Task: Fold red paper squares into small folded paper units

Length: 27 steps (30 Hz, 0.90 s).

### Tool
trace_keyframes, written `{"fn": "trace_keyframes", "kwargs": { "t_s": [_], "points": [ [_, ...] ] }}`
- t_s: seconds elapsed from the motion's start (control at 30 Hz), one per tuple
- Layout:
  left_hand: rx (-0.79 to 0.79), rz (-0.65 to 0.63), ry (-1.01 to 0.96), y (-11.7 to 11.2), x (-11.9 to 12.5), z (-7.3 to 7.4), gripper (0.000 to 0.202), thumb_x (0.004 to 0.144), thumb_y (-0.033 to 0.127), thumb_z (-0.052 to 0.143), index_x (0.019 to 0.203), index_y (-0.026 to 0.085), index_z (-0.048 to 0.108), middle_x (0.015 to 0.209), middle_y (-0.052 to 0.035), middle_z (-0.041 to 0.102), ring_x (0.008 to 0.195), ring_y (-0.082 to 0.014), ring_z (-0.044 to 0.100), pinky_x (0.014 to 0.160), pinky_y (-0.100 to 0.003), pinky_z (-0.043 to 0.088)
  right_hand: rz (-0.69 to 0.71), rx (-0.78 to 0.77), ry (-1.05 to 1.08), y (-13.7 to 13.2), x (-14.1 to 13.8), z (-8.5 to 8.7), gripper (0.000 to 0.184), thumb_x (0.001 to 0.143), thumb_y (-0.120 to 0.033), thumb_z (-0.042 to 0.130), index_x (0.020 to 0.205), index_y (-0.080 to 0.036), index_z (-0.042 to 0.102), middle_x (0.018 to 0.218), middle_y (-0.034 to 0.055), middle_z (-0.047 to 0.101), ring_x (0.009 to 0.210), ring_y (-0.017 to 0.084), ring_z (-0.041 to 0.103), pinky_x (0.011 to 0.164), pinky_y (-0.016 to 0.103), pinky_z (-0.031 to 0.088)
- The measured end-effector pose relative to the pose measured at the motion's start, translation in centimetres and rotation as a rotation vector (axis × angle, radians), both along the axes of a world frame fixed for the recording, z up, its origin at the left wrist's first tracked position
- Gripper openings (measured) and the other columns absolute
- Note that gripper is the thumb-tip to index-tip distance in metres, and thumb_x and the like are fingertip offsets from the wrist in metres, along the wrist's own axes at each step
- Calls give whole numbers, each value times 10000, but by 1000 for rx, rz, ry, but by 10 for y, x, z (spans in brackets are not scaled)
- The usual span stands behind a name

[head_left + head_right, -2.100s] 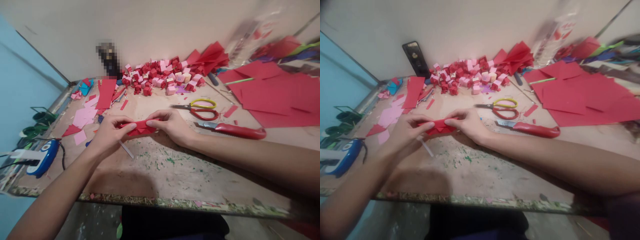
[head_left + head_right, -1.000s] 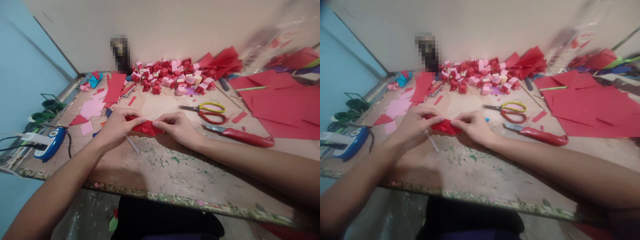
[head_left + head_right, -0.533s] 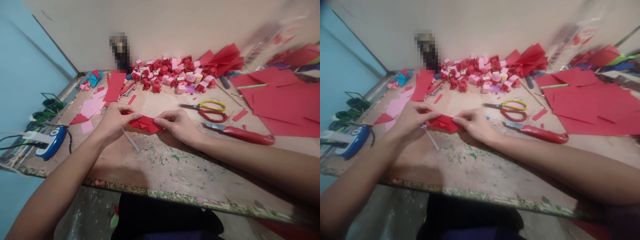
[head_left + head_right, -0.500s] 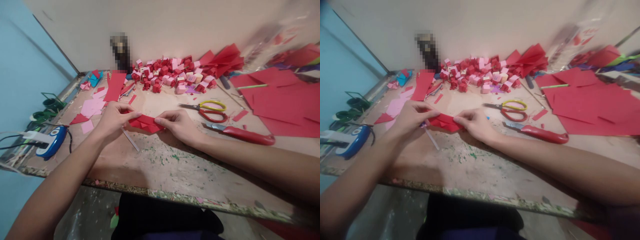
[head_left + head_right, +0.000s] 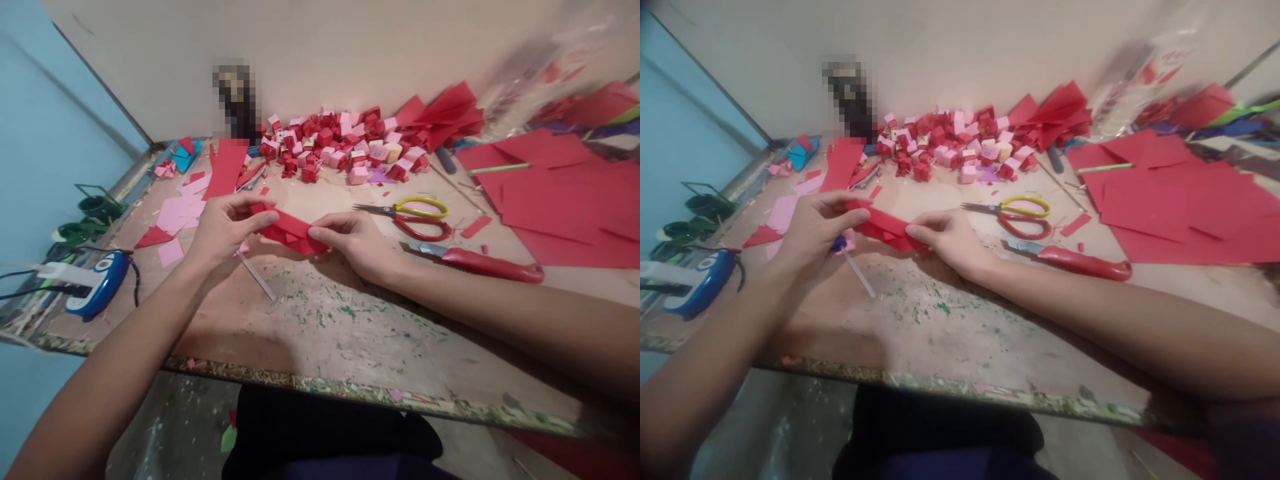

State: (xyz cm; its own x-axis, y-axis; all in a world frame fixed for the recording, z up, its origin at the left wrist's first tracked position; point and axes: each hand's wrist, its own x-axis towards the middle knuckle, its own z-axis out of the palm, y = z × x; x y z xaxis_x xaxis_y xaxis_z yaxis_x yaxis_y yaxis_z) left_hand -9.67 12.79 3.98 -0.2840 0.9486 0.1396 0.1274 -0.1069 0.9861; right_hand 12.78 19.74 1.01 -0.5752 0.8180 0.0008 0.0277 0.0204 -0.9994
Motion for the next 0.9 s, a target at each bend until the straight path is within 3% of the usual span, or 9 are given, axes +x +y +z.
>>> {"fn": "trace_keyframes", "kwargs": {
  "t_s": [0.07,0.2,0.27,0.37,0.53,0.7,0.9],
  "points": [
    [19,-12,-73,3,0,-3,321,685,318,970,957,221,830,755,-1,754,560,-105,601,465,-205,406,-60,-107,107,2,-2,-4,207,833,-393,874,824,-192,824,751,42,770,645,171,668,641,322,569],
    [-44,-86,-75,3,5,-4,299,648,328,1002,811,181,800,750,-25,757,592,-106,614,523,-211,465,-88,-158,248,2,-4,-7,241,825,-402,902,870,-195,787,783,31,766,686,161,671,674,310,569],
    [-56,-120,-59,1,10,-4,279,658,326,1000,772,175,794,756,-23,752,625,-112,628,567,-221,498,-46,-139,234,1,-3,-7,245,858,-407,884,915,-202,763,778,15,758,668,146,643,625,280,500],
    [-46,-164,-49,-1,14,-7,284,678,331,983,855,182,819,824,-33,782,715,-150,685,635,-249,547,38,-108,178,-1,-2,-3,215,902,-385,842,912,-204,728,791,0,741,657,131,598,613,277,435],
    [62,-173,-51,-1,15,-9,260,726,307,908,930,181,807,944,-52,815,848,-200,747,783,-309,615,174,-20,80,-1,0,2,157,874,-318,852,903,-184,777,838,-1,751,721,131,625,723,300,498],
    [86,-162,-64,-2,11,-7,170,750,233,831,905,189,778,915,-27,791,814,-169,722,764,-276,587,210,-85,127,-1,0,2,307,865,-431,898,1044,-192,823,1042,62,837,945,194,762,859,324,594],
    [-5,-188,84,-2,7,-8,106,751,246,800,836,182,797,834,-13,770,706,-141,653,633,-244,488,68,-165,209,2,-1,-4,427,898,-621,836,962,-199,845,978,102,837,849,205,758,693,292,604]
  ]
}}
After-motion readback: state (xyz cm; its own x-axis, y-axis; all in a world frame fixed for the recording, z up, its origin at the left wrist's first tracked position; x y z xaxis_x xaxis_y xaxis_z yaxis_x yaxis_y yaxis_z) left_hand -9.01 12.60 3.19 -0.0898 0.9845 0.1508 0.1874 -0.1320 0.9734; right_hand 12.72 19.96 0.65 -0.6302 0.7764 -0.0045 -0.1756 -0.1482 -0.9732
